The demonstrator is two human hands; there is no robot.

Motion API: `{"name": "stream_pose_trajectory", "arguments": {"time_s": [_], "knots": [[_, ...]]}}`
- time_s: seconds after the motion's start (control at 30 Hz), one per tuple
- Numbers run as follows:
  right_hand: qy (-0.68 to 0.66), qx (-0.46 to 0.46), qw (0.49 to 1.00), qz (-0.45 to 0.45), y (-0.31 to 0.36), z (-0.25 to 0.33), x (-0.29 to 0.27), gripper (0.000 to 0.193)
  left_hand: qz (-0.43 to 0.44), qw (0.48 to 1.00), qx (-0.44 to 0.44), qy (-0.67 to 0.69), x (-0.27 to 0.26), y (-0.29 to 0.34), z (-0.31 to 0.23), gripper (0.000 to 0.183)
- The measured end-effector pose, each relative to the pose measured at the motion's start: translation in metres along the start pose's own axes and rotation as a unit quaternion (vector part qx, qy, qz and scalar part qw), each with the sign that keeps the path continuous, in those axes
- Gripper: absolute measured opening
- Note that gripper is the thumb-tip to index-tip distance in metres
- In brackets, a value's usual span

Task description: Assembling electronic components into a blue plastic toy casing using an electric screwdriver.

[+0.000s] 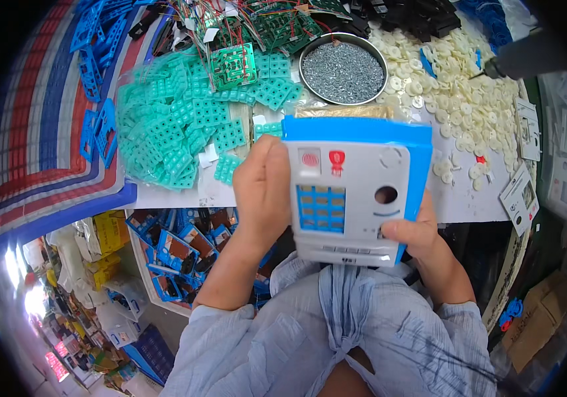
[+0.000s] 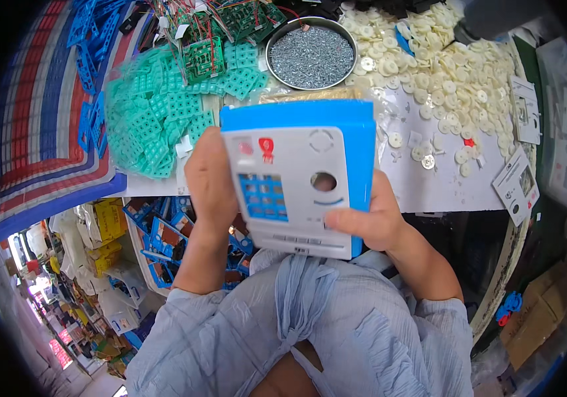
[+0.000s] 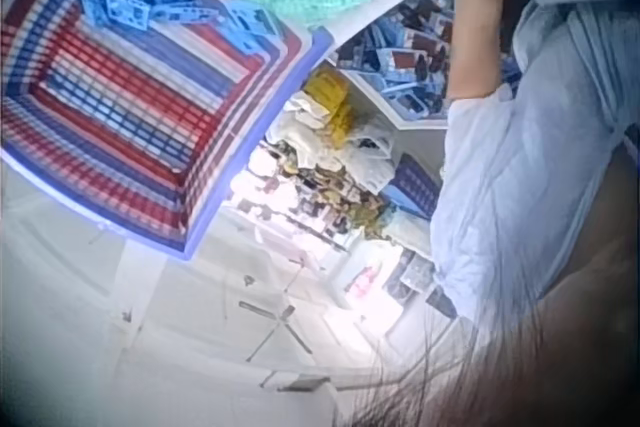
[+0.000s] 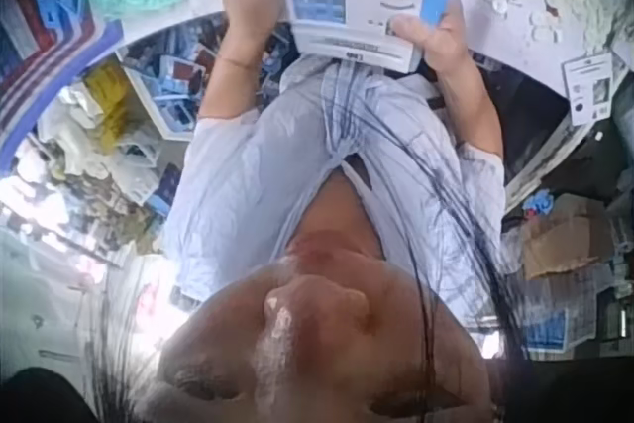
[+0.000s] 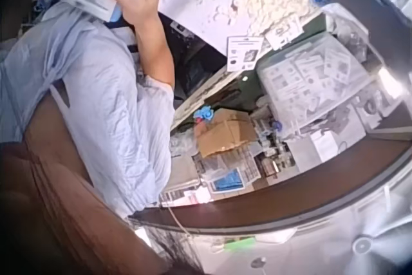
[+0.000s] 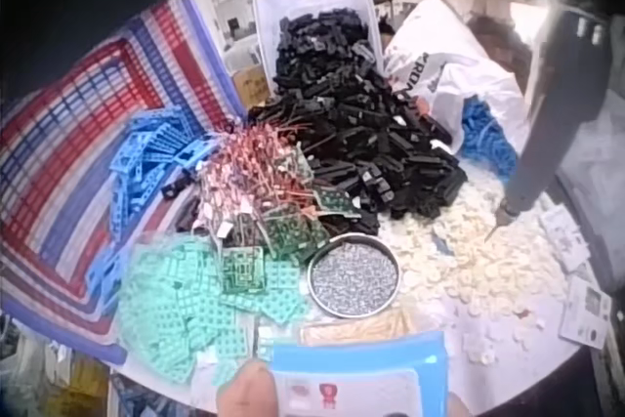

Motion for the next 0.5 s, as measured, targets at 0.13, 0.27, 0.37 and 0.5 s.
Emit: {"name": "stream_pose_trajectory", "arguments": {"time_s": [0.13, 0.27, 0.37, 0.5], "knots": [[-0.013, 0.004, 0.999, -0.035, -0.011, 0.0, -0.003, 0.055, 0.02, 0.987, -0.108, 0.115, 0.001, -0.012, 0.007, 0.035], [-0.033, -0.035, 0.997, -0.06, -0.023, 0.014, 0.0, 0.054, 0.033, 0.978, -0.151, 0.137, 0.001, 0.004, -0.003, 0.036], [0.047, 0.024, 0.997, -0.057, -0.03, 0.016, 0.001, 0.051, -0.007, 0.993, -0.095, 0.069, -0.001, 0.012, 0.0, 0.035], [0.104, 0.004, 0.993, -0.06, -0.024, 0.016, 0.002, 0.048, -0.015, 0.998, -0.065, -0.018, 0.001, 0.012, 0.004, 0.033]]}}
Point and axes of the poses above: each hand's wrist, its own y-axis away from the middle knuckle, its own x-axis out of the palm, z = x × y, the point moved 2 cm from there along -y, towards the middle knuckle, and after that the axes turned 9 degrees about z, right-handed, at the moved point
